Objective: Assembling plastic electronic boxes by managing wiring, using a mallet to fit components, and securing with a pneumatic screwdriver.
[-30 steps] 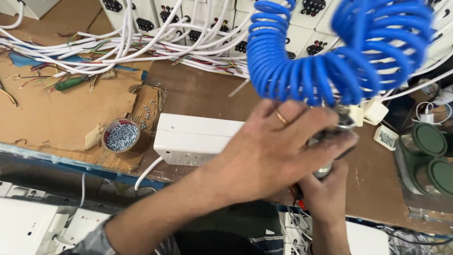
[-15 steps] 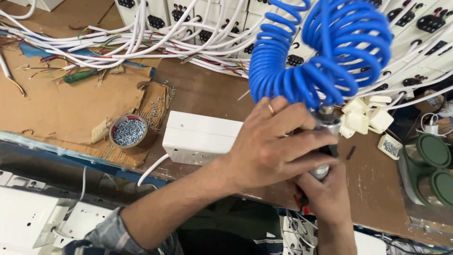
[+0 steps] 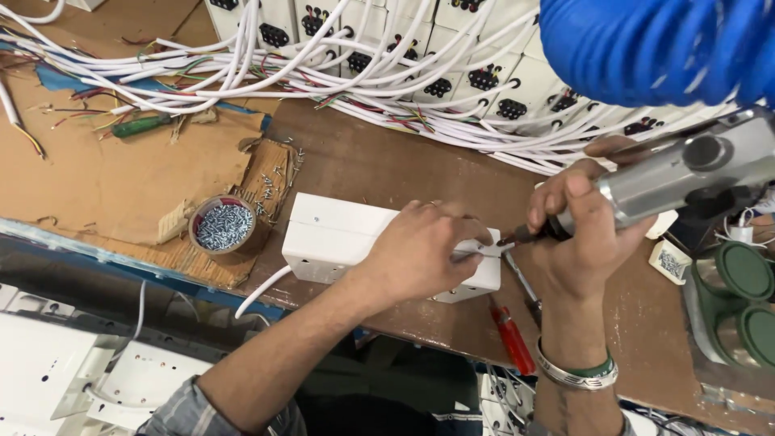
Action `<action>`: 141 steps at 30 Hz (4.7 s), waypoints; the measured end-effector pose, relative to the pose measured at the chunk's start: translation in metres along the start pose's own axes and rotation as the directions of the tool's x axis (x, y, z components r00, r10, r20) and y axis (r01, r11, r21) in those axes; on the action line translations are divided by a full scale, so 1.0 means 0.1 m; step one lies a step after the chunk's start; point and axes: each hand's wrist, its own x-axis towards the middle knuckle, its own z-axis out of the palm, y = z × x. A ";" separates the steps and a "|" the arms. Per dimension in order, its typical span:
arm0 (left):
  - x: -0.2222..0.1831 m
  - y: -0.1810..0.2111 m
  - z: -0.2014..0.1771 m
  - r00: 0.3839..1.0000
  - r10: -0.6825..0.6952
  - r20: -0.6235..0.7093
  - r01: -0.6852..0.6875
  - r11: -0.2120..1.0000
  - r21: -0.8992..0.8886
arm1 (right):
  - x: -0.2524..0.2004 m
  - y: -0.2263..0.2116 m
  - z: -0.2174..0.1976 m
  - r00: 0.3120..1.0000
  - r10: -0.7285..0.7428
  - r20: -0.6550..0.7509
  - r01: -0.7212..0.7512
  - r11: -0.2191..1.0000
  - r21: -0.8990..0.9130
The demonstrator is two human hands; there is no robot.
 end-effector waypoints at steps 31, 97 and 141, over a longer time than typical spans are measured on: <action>0.03 -0.03 0.01 0.999 -0.045 0.017 0.046 0.997 -0.069 | 0.06 0.13 0.01 0.939 0.199 0.280 -0.211 0.977 0.011; -0.47 0.52 -0.19 0.930 -0.336 -0.148 -0.045 0.297 -0.954 | -1.17 -0.03 0.37 0.724 0.689 0.037 -0.593 0.649 -0.476; -1.09 -0.23 -0.98 0.831 -0.536 -0.147 0.475 0.822 -0.314 | -0.74 -0.61 0.15 0.970 0.201 -0.134 -0.199 0.980 0.030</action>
